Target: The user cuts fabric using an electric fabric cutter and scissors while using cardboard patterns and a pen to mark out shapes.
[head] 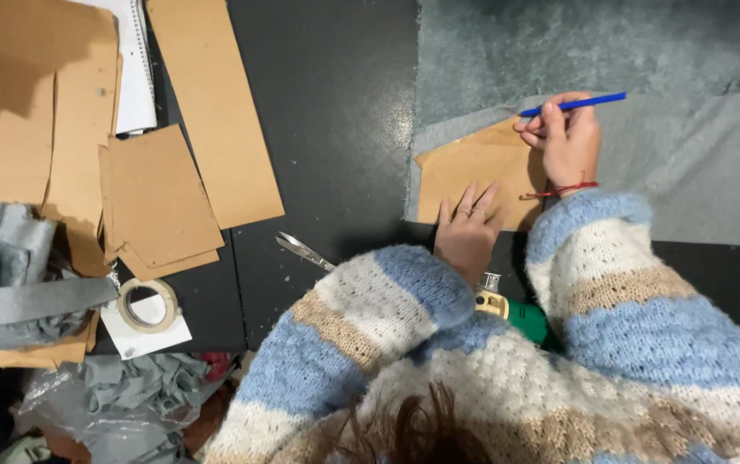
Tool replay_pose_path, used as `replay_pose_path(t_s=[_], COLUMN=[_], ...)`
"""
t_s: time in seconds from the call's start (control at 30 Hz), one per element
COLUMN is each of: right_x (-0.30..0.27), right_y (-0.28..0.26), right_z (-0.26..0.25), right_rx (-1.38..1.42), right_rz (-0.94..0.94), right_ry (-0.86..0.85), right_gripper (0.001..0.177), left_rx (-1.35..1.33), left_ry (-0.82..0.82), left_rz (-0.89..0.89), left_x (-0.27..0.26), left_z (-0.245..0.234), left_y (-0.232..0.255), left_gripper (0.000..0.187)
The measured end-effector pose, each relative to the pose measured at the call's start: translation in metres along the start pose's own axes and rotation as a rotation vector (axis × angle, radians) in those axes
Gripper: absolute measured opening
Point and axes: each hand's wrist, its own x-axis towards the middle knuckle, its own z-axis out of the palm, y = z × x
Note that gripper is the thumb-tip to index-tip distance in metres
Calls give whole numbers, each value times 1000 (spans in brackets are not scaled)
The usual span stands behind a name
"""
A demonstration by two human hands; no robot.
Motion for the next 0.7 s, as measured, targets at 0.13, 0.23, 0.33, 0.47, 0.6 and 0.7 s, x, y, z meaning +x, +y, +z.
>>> replay_pose_path(t_s=[0.13,0.23,0.33,0.47,0.6,0.7], right_x=[-22,-40,-54,-57,-60,-64], right_y=[-18,-25,-34,-37,-33,-37], right_z=[-5,-9,-4,4,7,9], right_rx=[-52,-240,-456,-541,-537,-538], right_rz=[-85,-257,-452,-548,-538,-519], right_ry=[35,103,147,133,111,110], right_gripper=[19,18,14,18,19,16], left_rx=[192,259,293,295,282,227], left_ry=[615,228,-18,-146,-193,-227], left_rz=[8,15,90,111,109,107], left_x=[68,108,118,118,118,122], left_z=[-5,3,-8,-15,-22,-16], left_y=[-9,-29,-38,-40,-41,-44], left_gripper=[11,70,117,119,114,111])
